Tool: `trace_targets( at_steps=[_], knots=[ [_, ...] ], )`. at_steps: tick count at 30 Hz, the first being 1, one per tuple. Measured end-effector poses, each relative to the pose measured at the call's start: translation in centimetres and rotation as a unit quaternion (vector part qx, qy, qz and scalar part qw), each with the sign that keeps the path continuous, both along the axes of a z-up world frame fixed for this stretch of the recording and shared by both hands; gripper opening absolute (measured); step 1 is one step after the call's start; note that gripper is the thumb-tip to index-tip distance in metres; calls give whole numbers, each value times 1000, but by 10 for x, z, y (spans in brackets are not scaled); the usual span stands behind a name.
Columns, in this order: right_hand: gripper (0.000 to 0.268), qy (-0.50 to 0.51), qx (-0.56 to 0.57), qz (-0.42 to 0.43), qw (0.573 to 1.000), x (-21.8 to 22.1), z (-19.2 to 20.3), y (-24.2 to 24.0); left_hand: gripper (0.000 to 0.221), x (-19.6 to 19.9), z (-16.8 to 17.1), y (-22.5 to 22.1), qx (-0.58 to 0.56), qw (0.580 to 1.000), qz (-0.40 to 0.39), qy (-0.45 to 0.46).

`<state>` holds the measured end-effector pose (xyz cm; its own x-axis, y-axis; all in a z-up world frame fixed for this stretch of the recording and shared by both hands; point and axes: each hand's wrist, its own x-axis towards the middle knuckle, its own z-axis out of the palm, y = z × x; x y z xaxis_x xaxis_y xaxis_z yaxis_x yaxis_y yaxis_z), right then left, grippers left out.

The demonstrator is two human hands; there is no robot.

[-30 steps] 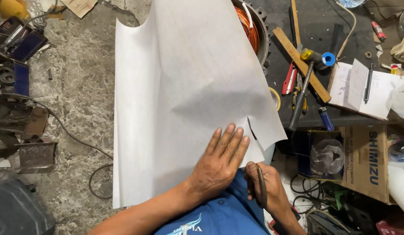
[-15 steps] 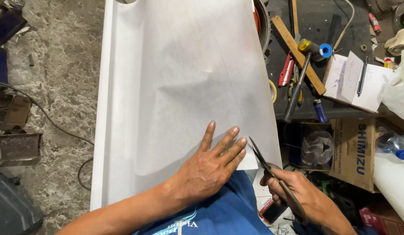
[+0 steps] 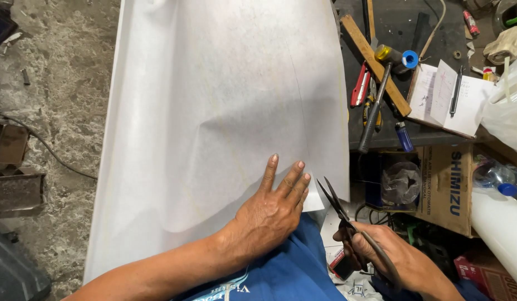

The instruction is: Cutting and fitting insulation paper into the stator slots of an electric motor during a repair process.

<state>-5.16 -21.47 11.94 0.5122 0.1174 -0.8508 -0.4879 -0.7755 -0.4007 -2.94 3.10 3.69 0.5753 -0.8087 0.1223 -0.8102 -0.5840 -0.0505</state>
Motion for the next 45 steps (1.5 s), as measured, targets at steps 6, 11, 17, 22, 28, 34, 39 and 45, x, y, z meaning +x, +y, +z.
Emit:
trace_targets(
  at_steps=[6,11,17,22,28,34,39,45],
  knots=[
    [59,46,89,-87,991,4,-5,8,47,-2,0,-4,-11,1000,15,-25],
    [64,-17,66,-21,997,4,-21,6,47,-3,0,-6,-18,1000,7,-18],
    [64,-140,97,-94,981,-4,-53,17,46,-3,-3,-2,-55,998,-14,8],
    [66,-208,163,-120,957,-11,-73,17,32,-1,-7,6,-165,984,-52,47],
    [73,-192,317,-91,924,-2,-63,12,34,7,-1,16,-243,958,-98,115],
    [55,-194,265,-102,939,-3,-75,0,33,16,15,24,-333,910,-120,216],
    [51,-261,165,-111,945,-11,-71,19,31,16,12,23,-323,915,-120,211],
    [59,-345,106,-56,931,-16,-89,20,28,17,9,21,-327,917,-120,196]
  ],
)
